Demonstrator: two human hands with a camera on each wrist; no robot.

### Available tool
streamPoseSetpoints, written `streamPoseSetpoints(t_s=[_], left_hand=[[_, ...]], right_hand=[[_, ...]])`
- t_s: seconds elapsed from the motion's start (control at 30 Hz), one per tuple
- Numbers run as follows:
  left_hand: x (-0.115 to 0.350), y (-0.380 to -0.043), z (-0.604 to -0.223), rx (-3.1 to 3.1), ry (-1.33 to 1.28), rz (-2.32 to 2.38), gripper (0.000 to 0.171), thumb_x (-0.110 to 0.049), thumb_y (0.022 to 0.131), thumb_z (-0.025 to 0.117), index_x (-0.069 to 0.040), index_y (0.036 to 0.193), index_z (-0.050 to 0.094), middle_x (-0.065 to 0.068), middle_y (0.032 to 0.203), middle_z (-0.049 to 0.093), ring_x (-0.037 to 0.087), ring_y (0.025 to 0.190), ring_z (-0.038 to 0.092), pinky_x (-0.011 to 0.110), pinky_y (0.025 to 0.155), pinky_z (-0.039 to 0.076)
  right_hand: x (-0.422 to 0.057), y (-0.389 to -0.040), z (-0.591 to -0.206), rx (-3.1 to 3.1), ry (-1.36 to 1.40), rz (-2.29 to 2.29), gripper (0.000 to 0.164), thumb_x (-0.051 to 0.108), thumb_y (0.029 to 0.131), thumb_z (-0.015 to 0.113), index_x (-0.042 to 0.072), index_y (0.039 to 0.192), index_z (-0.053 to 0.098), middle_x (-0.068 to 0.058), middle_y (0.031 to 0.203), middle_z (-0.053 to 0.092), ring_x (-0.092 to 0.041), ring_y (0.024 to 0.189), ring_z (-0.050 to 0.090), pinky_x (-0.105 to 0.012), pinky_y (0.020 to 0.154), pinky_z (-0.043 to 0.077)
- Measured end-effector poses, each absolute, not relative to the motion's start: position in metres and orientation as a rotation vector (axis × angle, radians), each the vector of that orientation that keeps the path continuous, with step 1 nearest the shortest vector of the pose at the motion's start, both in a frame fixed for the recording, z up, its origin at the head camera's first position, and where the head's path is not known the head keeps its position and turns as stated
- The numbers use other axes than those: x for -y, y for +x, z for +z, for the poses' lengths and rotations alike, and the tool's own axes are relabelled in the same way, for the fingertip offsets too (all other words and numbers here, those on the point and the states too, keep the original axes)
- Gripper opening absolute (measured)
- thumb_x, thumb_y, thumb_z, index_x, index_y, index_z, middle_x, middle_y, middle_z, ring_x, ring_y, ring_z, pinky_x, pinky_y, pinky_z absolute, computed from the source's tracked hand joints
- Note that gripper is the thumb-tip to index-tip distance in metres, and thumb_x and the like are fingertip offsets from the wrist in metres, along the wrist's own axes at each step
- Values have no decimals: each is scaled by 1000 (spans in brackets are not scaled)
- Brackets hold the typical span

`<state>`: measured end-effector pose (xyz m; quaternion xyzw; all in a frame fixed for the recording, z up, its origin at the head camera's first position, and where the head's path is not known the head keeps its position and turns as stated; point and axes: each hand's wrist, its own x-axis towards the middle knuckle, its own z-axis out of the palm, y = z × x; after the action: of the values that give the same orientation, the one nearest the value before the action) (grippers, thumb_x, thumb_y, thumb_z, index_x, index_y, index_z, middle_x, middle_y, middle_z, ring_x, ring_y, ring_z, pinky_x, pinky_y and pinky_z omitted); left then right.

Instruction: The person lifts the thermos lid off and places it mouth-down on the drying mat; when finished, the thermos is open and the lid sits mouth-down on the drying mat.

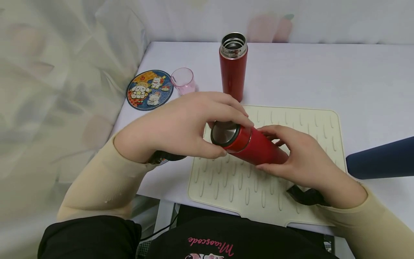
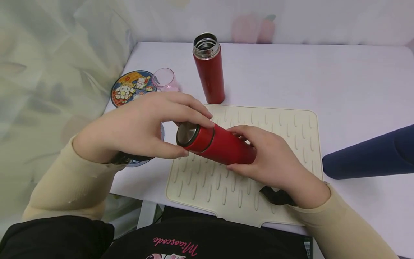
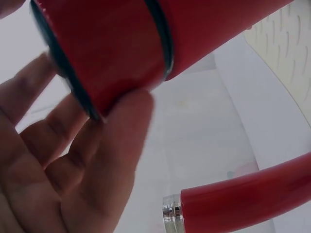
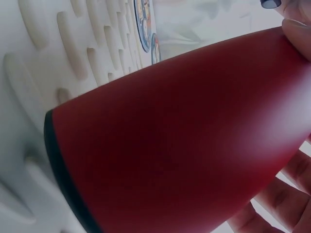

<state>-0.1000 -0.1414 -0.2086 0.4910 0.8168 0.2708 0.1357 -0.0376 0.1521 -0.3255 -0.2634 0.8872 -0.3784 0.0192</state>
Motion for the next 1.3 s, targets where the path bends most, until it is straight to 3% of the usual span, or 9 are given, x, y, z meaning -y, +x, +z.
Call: streamPoseSetpoints(t_s=[0.4,0.47,0.57,0.67,0.73,0.83,0.93,1.17,1.3], left_hand=[[131,-87,-209,-2775,1097,379,53,-65,98,72,-20,127,76,-9,88,75,10,75,64,34,68,54],[132,-87,-209,-2785,1105,342,63,-71,98,70,-22,137,74,-7,100,80,10,83,69,36,73,56],[138,-88,-209,-2698,1253,393,80,-71,93,77,-22,156,64,-2,144,73,15,122,71,40,100,60],[146,-91,-210,-2541,1495,485,86,-51,89,92,-22,162,58,3,171,50,21,156,50,43,123,48],[151,-92,-211,-2449,1612,528,80,-30,88,96,-21,159,61,6,174,46,24,161,43,44,128,43],[154,-92,-213,-2422,1678,577,66,-7,90,91,-21,151,69,7,169,52,25,158,47,43,124,48],[155,-92,-214,-2429,1655,615,57,-4,93,87,-22,146,73,6,164,59,24,153,54,43,118,54],[155,-90,-212,-2578,1498,544,58,-36,94,90,-23,147,71,-2,146,71,14,125,70,41,97,62],[152,-87,-216,-2748,1421,455,54,-56,91,86,-21,131,76,-7,106,78,8,87,67,36,70,56]], right_hand=[[-150,-33,-323,-2881,-867,-1102,86,20,68,108,11,143,68,-7,130,77,-25,104,75,-55,81,67],[-151,-33,-323,-2884,-859,-1107,86,19,68,108,11,143,68,-8,130,77,-26,104,74,-55,81,67],[-152,-34,-324,-2885,-854,-1119,86,17,68,108,10,144,68,-8,130,77,-26,104,74,-54,80,67],[-153,-35,-325,-2883,-846,-1128,87,15,68,108,10,144,67,-10,130,77,-27,105,74,-54,80,67],[-153,-36,-325,-2882,-841,-1126,87,16,69,108,9,145,66,-10,130,77,-28,105,75,-55,80,67],[-154,-37,-326,-2880,-829,-1116,87,19,69,108,9,145,66,-11,130,77,-28,105,75,-56,80,67],[-154,-37,-326,-2876,-810,-1102,88,21,70,108,9,146,66,-12,130,77,-29,105,74,-57,81,67],[-152,-34,-325,-2892,-837,-1088,88,22,68,108,9,145,67,-12,129,78,-30,104,75,-60,82,66],[-149,-32,-324,-2917,-886,-1077,88,21,65,109,9,143,69,-11,126,78,-28,102,75,-59,81,66]])
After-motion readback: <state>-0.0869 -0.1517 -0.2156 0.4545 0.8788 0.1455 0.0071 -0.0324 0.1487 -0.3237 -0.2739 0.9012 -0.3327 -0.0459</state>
